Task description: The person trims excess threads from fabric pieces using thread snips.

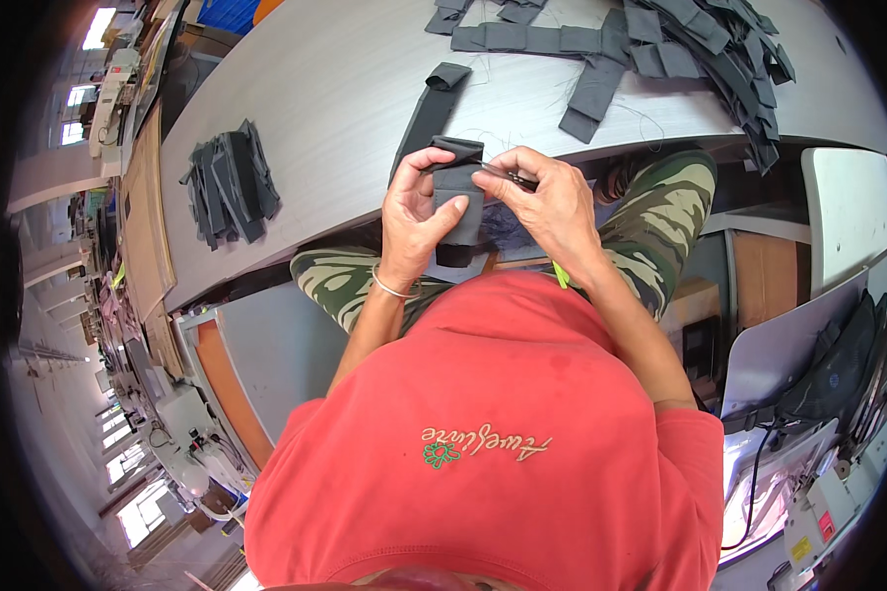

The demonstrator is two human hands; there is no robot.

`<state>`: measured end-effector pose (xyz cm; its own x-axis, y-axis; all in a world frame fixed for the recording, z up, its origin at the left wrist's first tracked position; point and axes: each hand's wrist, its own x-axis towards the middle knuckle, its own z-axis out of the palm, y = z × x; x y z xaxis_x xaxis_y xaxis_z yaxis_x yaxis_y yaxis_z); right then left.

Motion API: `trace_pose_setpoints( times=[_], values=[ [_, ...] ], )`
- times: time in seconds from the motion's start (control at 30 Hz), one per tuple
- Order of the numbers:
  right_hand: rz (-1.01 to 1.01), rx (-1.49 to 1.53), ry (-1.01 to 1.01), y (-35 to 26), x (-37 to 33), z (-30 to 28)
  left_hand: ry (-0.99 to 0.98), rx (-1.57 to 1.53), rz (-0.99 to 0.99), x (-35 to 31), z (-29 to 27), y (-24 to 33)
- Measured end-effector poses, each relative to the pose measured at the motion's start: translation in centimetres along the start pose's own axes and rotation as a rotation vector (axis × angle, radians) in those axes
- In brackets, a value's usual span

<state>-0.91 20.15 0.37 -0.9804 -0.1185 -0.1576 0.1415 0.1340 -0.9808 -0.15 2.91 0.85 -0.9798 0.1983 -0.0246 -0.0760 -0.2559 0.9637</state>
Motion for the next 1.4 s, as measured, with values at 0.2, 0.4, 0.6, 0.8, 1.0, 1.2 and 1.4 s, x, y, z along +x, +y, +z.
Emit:
trace_pose_setpoints(
  times=[0.2,0.4,0.6,0.8,1.0,1.2,1.4],
  values=[
    [-0.116,-0.143,0.112,0.5,0.1,-0.8,-0.006,0.085,-0.005,-0.1,0.0,-0.3],
    [-0.059,-0.245,0.364,0.7,0.4,-3.9,0.012,0.041,0.008,0.0,-0.4,-0.2],
    [-0.126,-0.1,0.025,-0.3,-0.7,-2.3,0.042,-0.14,-0.053,0.1,-0.1,0.4],
    [-0.135,-0.108,0.028,-1.0,-1.0,-0.7,0.064,-0.228,-0.068,0.1,-0.1,0.6],
    [-0.342,-0.38,0.117,-1.5,-0.7,-0.4,0.092,-0.196,-0.075,0.0,-0.1,0.3],
    [-0.322,-0.17,0.219,-1.8,-0.4,0.1,0.055,-0.266,-0.121,0.1,0.2,0.7],
    [-0.524,-0.749,0.165,-1.9,0.5,-0.3,-0.07,0.008,-0.047,-0.3,1.0,0.1]
  ],
)
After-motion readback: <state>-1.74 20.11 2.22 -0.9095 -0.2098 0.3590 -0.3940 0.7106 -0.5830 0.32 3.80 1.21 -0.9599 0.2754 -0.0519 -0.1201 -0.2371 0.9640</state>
